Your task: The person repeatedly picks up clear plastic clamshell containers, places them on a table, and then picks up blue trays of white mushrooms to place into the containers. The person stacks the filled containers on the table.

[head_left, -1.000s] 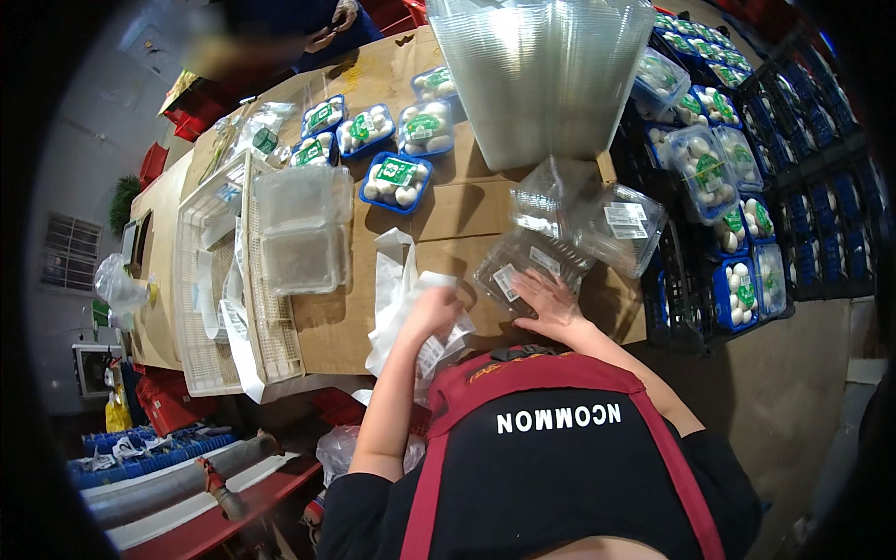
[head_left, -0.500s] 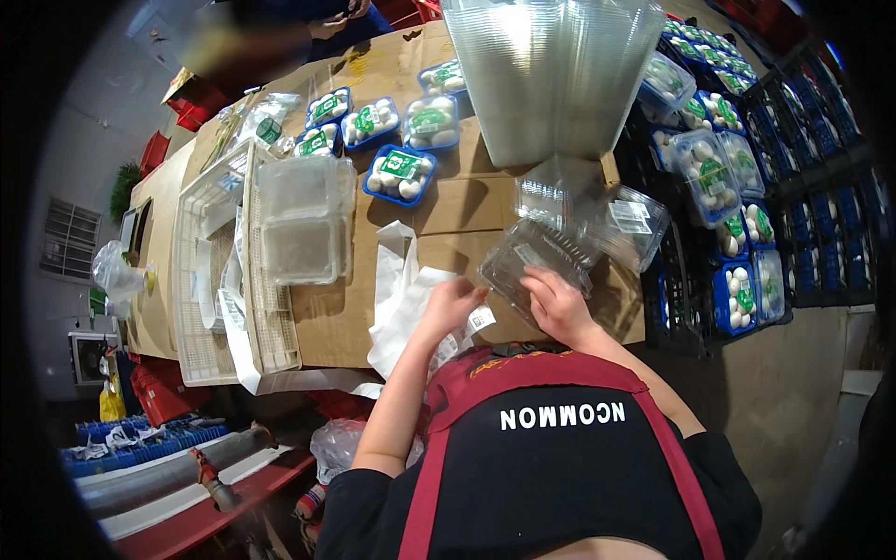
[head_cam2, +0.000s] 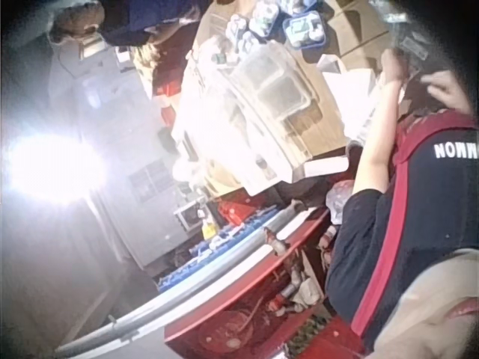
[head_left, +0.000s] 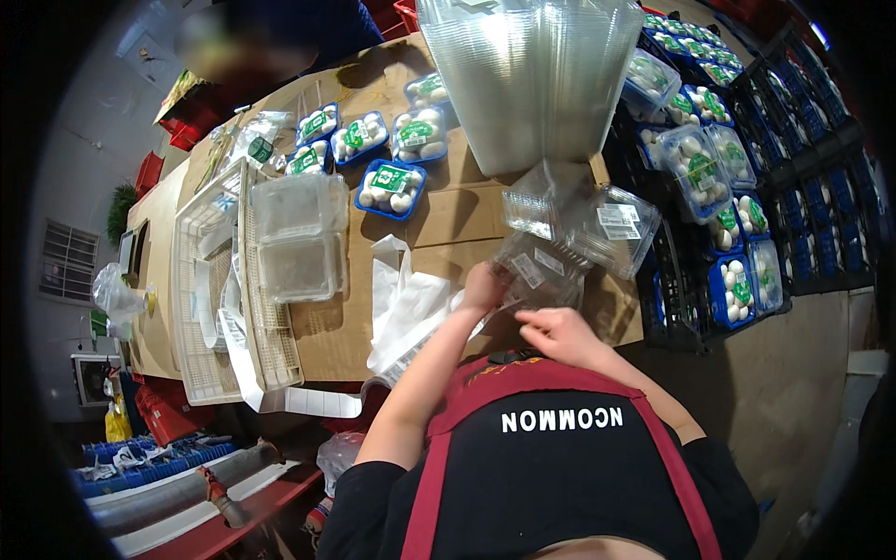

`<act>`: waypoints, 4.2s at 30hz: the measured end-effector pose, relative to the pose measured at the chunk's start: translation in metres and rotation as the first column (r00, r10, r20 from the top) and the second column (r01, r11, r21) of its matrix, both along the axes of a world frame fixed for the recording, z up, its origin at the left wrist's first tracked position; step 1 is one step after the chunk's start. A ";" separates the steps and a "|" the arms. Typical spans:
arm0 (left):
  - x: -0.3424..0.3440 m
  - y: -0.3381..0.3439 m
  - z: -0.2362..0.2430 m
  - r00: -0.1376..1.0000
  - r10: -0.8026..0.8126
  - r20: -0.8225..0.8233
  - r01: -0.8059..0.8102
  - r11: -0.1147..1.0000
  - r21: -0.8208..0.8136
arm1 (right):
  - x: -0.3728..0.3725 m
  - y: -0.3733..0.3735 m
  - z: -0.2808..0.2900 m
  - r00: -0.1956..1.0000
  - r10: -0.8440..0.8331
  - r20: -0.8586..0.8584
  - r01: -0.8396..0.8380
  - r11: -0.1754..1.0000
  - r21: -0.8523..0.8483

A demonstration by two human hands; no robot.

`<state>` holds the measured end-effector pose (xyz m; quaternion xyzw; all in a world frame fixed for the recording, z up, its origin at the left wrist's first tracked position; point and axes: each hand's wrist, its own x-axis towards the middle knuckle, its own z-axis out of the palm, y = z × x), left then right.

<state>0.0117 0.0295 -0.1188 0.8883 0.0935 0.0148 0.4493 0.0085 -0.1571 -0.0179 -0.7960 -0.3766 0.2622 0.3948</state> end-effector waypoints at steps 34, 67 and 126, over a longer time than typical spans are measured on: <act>-0.072 0.037 0.082 0.930 0.147 0.338 -0.055 0.962 -0.266 | 0.011 0.019 -0.115 0.756 0.065 0.651 -0.030 0.997 -0.065; -0.039 -0.009 0.060 0.999 -0.024 -0.027 0.012 0.918 -0.396 | 0.000 -0.043 -0.020 0.794 -0.134 0.593 0.306 0.931 -0.199; -0.072 0.039 0.076 0.780 0.380 0.497 -0.310 0.925 -0.220 | 0.111 -0.012 -0.060 0.745 -0.322 -0.584 0.377 0.926 -0.029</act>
